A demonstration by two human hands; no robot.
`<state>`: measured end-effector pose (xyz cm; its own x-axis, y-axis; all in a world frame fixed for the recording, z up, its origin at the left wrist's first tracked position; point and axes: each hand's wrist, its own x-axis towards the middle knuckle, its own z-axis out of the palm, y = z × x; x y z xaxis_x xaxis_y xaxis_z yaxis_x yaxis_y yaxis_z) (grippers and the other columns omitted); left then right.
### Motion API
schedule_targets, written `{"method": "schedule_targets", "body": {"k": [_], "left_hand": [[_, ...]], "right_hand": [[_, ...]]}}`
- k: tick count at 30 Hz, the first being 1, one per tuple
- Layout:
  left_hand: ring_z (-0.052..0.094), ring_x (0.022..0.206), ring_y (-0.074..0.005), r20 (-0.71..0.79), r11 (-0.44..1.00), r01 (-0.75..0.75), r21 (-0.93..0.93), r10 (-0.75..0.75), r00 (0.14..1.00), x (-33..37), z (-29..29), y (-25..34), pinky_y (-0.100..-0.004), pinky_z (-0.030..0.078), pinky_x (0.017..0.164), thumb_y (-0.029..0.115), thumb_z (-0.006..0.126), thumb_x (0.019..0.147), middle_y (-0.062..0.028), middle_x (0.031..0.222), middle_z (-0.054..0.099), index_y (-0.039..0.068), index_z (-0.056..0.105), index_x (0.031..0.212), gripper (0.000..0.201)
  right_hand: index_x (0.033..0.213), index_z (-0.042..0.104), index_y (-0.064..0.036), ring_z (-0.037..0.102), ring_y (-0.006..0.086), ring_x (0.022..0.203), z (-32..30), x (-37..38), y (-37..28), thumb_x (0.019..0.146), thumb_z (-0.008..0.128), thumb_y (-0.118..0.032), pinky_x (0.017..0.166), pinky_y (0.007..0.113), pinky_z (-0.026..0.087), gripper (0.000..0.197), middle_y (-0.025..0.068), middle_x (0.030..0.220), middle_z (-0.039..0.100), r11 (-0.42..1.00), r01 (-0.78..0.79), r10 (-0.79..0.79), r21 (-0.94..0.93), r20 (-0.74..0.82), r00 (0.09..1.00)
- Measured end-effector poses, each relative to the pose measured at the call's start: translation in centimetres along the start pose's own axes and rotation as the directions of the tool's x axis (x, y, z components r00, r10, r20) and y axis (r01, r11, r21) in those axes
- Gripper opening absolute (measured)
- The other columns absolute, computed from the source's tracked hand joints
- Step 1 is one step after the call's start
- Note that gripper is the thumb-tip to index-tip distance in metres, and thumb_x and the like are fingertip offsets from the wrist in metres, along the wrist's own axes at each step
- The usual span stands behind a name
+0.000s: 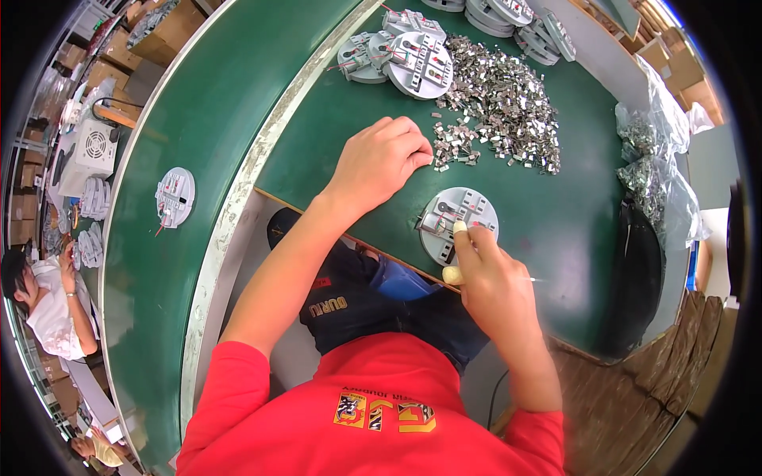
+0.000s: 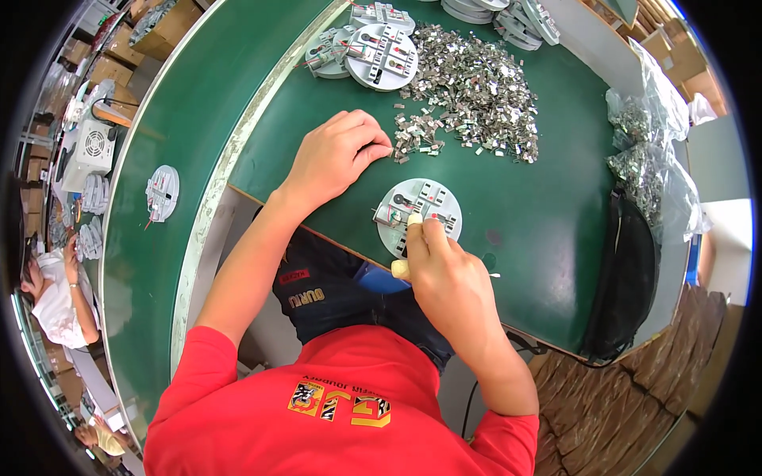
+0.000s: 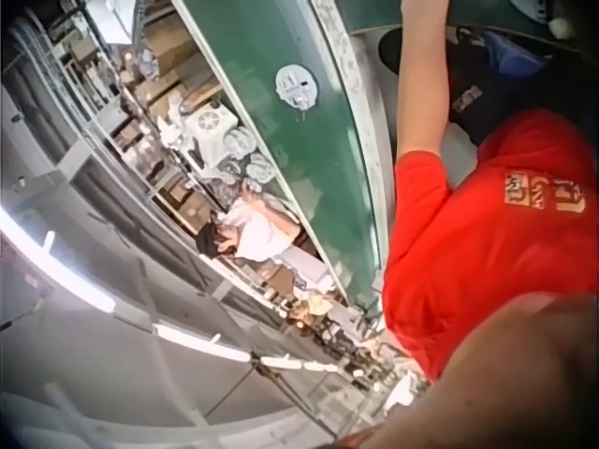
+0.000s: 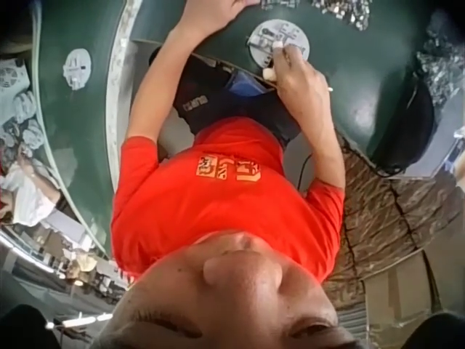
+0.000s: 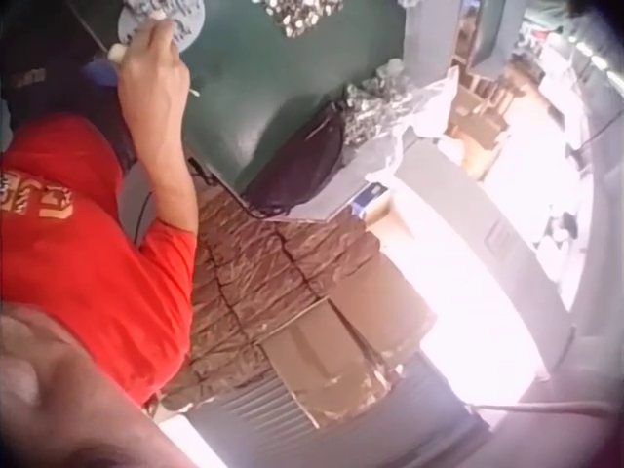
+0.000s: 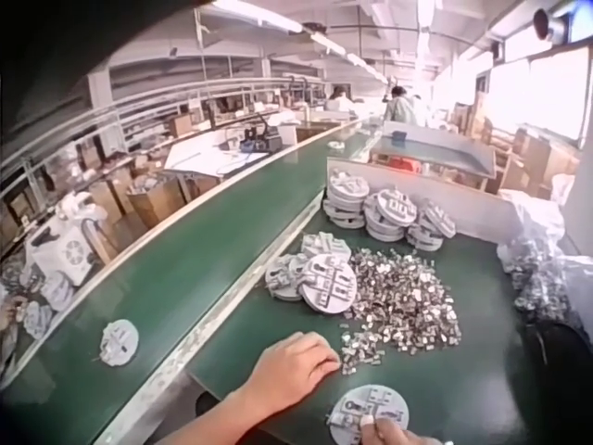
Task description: The recorder is manual assembling small components into circular plastic housings at a factory workstation.
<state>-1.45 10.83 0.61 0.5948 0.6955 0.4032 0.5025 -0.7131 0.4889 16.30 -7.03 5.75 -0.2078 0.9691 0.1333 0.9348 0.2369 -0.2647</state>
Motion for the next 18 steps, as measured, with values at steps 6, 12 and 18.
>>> {"method": "schedule_targets", "body": {"k": [6,12,18], "left_hand": [[0.066,0.086,-0.0216,-0.096,0.997,0.054,-0.054,-0.059,0.994,-2.0,-0.3,0.4,-0.0363,0.054,0.074,0.016,0.075,0.093,-0.0025,0.098,0.069,0.008,0.075,0.095,0.008],[0.064,0.08,-0.0177,-0.195,0.962,0.131,-0.238,-0.18,0.964,-3.3,-0.4,2.8,-0.0327,0.051,0.068,0.011,0.075,0.094,-0.0034,0.098,0.069,0.005,0.074,0.095,0.006],[0.062,0.08,-0.0133,-0.384,0.928,0.035,-0.37,-0.188,0.904,-3.7,-0.4,8.1,-0.0282,0.045,0.063,0.006,0.078,0.092,-0.0038,0.101,0.07,0.004,0.074,0.095,0.006]], "right_hand": [[0.118,0.07,-0.0034,0.071,0.0304,0.078,-0.2,1.6,1.0,0.077,0.075,-0.001,0.066,0.04,0.057,0.042,0.0097,0.105,0.068,0.994,-0.042,0.053,0.106,-0.103,0.993],[0.105,0.073,-0.0008,0.069,0.0235,0.072,0.6,3.6,0.8,0.08,0.072,0.005,0.062,0.036,0.054,0.026,0.0095,0.095,0.071,0.933,-0.027,0.186,0.36,-0.416,0.89],[0.104,0.071,-0.0016,0.069,0.0234,0.073,0.9,3.8,0.3,0.08,0.074,0.005,0.062,0.034,0.055,0.025,0.0113,0.095,0.07,0.798,-0.014,0.31,0.602,-0.392,0.866]]}}
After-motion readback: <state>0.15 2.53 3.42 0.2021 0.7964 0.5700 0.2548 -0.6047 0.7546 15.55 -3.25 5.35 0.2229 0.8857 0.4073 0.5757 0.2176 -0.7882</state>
